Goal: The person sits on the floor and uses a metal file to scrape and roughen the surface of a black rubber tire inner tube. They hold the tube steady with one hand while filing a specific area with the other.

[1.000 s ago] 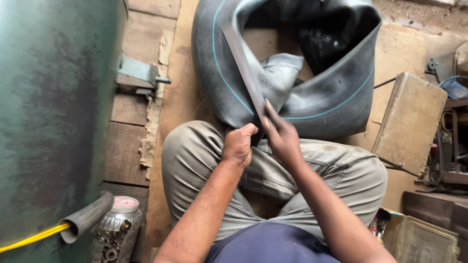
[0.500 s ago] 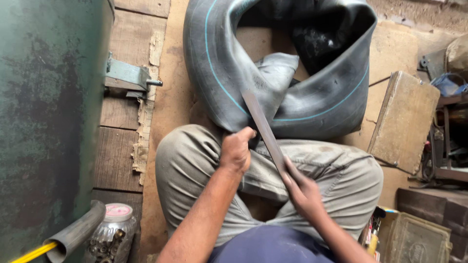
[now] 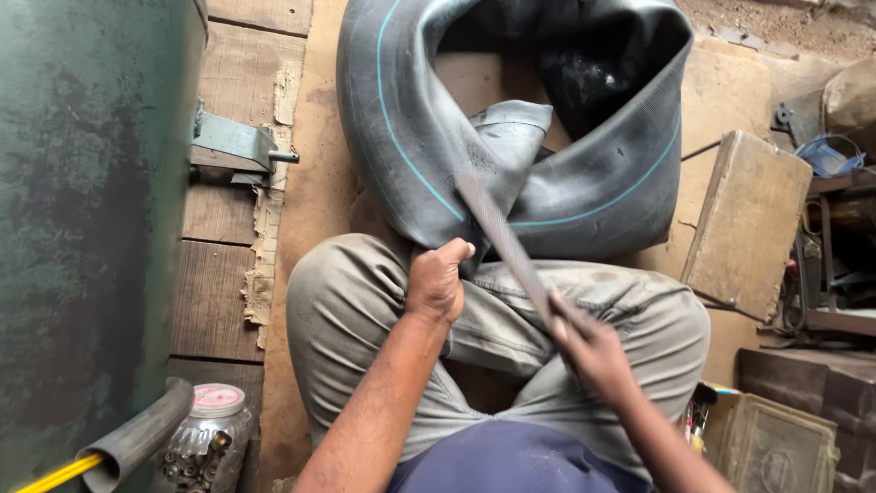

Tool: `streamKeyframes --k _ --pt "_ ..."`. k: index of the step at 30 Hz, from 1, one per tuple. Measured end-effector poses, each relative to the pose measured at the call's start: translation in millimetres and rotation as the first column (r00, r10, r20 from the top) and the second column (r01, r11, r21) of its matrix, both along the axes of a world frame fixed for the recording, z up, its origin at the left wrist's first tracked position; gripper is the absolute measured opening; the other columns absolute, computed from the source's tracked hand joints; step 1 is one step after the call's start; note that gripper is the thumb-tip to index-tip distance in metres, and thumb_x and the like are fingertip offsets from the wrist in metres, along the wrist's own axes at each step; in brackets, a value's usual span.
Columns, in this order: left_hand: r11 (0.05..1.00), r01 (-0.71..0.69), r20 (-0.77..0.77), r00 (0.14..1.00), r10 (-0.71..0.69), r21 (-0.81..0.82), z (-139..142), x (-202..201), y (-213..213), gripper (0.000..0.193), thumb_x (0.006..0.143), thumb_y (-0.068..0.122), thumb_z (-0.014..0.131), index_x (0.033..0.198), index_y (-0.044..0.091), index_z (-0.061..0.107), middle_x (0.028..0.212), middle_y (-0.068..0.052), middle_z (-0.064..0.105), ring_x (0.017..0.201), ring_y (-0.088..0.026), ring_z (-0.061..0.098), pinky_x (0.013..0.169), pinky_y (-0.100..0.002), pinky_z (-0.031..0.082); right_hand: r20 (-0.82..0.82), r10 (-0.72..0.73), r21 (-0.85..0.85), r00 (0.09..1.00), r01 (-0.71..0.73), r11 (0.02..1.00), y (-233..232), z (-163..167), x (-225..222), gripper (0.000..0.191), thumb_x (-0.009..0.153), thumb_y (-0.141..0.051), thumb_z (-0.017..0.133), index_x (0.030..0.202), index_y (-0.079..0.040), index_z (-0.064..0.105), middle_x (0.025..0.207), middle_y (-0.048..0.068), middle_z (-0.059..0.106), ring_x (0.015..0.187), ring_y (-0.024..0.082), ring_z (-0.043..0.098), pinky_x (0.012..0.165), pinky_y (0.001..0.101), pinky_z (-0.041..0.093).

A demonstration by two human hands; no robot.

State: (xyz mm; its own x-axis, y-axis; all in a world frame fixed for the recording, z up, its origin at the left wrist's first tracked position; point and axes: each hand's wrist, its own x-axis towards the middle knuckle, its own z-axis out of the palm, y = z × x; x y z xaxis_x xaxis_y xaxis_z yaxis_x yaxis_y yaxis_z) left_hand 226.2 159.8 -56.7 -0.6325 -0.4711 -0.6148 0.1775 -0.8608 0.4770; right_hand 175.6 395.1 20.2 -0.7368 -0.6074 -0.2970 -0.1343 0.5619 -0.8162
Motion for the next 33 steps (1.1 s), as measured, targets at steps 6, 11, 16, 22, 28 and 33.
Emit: streamKeyframes --k 6,11,16,22,28,33 --pt "1.000 0.012 0.054 0.998 -0.012 0.002 -5 -2 0 0.011 0.073 -0.006 0.068 0.084 -0.009 0.070 0.088 -0.006 0.069 0.084 -0.018 0.064 0.082 -0.033 0.051 0.052 -0.129 0.143 0.990 0.121 0.982 -70 -11 10 0.052 0.101 -0.024 0.062 0.151 -0.011 0.055 0.117 0.026 0.067 0.111 0.029 0.066 0.096 0.0320 0.048" --pt "0.998 0.028 0.062 0.998 -0.025 -0.047 6 -5 -14 0.013 0.075 -0.006 0.067 0.087 -0.010 0.071 0.088 -0.008 0.068 0.082 -0.021 0.064 0.079 -0.034 0.051 -0.018 -0.098 -0.335 0.995 0.086 0.938 -177 -27 -57 0.048 0.102 -0.022 0.063 0.147 -0.007 0.056 0.131 0.020 0.070 0.111 0.012 0.058 0.096 0.0287 0.048" --pt "0.997 -0.026 -0.050 0.999 0.023 -0.068 14 -1 -13 0.023 0.071 -0.010 0.065 0.092 -0.005 0.071 0.095 -0.004 0.070 0.089 -0.017 0.065 0.084 -0.030 0.051 -0.146 -0.011 -0.194 0.989 -0.017 0.981 -100 -17 -55 0.047 0.103 -0.023 0.060 0.146 -0.005 0.054 0.133 0.017 0.069 0.120 0.013 0.062 0.101 0.0271 0.045" --pt "1.000 -0.004 0.030 1.000 0.005 -0.019 0 1 -5 0.012 0.074 -0.009 0.068 0.086 -0.008 0.070 0.090 -0.008 0.068 0.088 -0.019 0.064 0.085 -0.032 0.050 0.181 -0.093 -0.182 0.979 0.126 0.975 -11 -4 25 0.051 0.098 -0.022 0.064 0.145 -0.005 0.056 0.134 0.020 0.068 0.120 0.013 0.059 0.103 0.0275 0.043" --pt "0.998 0.050 0.069 0.997 -0.047 -0.040 -3 2 -17 0.009 0.077 -0.006 0.068 0.086 -0.009 0.070 0.091 -0.009 0.068 0.087 -0.020 0.063 0.084 -0.033 0.050 0.218 -0.184 0.084 0.959 0.169 0.982 -146 -32 -37 0.055 0.108 -0.020 0.062 0.163 -0.019 0.056 0.109 0.039 0.065 0.079 0.025 0.050 0.076 0.0459 0.048" --pt "0.995 0.051 -0.037 0.998 -0.054 -0.090 16 5 -21 0.027 0.074 -0.007 0.064 0.100 -0.009 0.071 0.104 -0.009 0.071 0.098 -0.021 0.066 0.091 -0.034 0.050 -0.218 -0.059 -0.396 0.974 -0.033 0.918 -167 -18 -73 0.043 0.104 -0.020 0.064 0.145 -0.008 0.056 0.106 -0.003 0.070 0.094 0.001 0.057 0.082 0.0205 0.048"
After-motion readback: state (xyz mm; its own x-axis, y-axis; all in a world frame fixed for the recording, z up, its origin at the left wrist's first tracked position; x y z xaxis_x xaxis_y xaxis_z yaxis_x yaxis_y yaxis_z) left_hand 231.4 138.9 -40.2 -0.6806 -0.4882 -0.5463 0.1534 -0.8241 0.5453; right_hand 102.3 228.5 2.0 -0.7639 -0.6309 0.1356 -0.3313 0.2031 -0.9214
